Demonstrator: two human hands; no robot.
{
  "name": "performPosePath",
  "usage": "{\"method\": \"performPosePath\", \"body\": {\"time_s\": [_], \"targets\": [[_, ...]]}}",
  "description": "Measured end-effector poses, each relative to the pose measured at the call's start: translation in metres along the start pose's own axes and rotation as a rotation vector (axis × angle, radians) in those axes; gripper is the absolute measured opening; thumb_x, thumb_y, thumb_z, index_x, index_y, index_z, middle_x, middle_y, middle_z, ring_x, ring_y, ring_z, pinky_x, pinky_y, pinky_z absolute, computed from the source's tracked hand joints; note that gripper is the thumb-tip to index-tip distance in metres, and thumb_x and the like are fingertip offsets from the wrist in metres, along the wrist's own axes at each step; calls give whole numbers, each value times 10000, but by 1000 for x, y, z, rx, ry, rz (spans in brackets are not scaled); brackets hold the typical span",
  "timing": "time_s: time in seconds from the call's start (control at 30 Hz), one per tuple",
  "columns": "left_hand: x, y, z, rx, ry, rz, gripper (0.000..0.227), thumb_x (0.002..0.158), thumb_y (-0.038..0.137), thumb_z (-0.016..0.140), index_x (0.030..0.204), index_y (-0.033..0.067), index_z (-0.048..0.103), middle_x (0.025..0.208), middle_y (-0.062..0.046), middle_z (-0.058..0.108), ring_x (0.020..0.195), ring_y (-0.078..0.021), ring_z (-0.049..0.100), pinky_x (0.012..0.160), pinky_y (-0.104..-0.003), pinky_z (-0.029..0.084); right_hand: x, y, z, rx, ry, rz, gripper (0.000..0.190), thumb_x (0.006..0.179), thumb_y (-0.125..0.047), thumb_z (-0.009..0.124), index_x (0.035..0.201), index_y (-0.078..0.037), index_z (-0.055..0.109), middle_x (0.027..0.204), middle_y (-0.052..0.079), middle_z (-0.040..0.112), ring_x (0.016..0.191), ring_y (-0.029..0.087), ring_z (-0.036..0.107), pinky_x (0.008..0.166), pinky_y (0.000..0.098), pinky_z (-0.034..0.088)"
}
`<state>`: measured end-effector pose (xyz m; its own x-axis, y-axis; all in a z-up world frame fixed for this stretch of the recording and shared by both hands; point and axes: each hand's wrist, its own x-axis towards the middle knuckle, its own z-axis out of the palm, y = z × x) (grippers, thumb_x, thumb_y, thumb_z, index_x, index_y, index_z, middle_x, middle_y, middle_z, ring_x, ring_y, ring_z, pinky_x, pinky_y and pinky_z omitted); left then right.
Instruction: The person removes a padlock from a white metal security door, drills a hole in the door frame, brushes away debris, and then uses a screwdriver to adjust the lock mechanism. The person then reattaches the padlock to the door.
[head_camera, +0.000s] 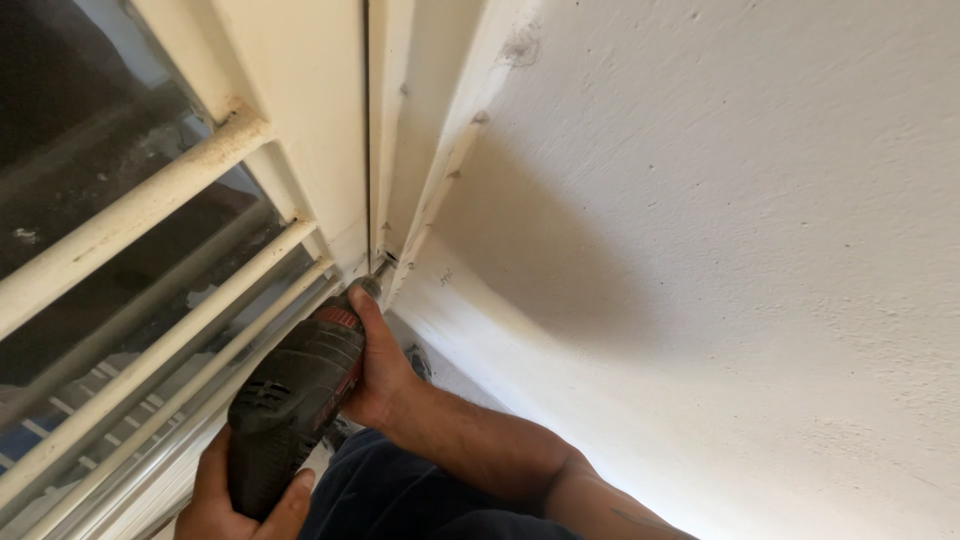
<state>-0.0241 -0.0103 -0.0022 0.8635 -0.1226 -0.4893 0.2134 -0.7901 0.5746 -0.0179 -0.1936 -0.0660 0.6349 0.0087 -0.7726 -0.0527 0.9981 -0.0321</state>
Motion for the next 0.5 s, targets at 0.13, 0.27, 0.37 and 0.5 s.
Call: {"method": "performPosePath", "body": {"time_s": [0.13,0.27,0.37,0.5], "targets": [[-9,8,0,80,-8,-35,972,602,340,853,1526,239,566,1014,-195,787,921,-418,752,809,-484,579,-2,0,-8,-25,6,17,694,791,-779,722,1060,-141,681,1011,127,710,949,274,675,925,439,554],[-16,6,7,58,12,-9,973,601,320,852,1530,279,567,996,-177,792,898,-403,753,786,-470,584,0,2,-19,-1,-21,18,675,806,-780,722,1010,-137,686,950,102,721,894,259,691,886,409,574],[-24,1,13,63,40,8,968,593,319,846,1521,291,572,951,-196,786,849,-416,750,760,-474,590,4,5,-29,9,-44,10,672,785,-771,736,1014,-141,687,963,107,721,894,265,689,873,418,574],[-27,-2,15,62,29,2,951,593,345,851,1502,280,581,937,-170,791,822,-403,757,738,-453,598,3,5,-34,36,-52,14,708,704,-734,799,1058,-135,670,991,112,716,916,274,688,894,430,574]]}}
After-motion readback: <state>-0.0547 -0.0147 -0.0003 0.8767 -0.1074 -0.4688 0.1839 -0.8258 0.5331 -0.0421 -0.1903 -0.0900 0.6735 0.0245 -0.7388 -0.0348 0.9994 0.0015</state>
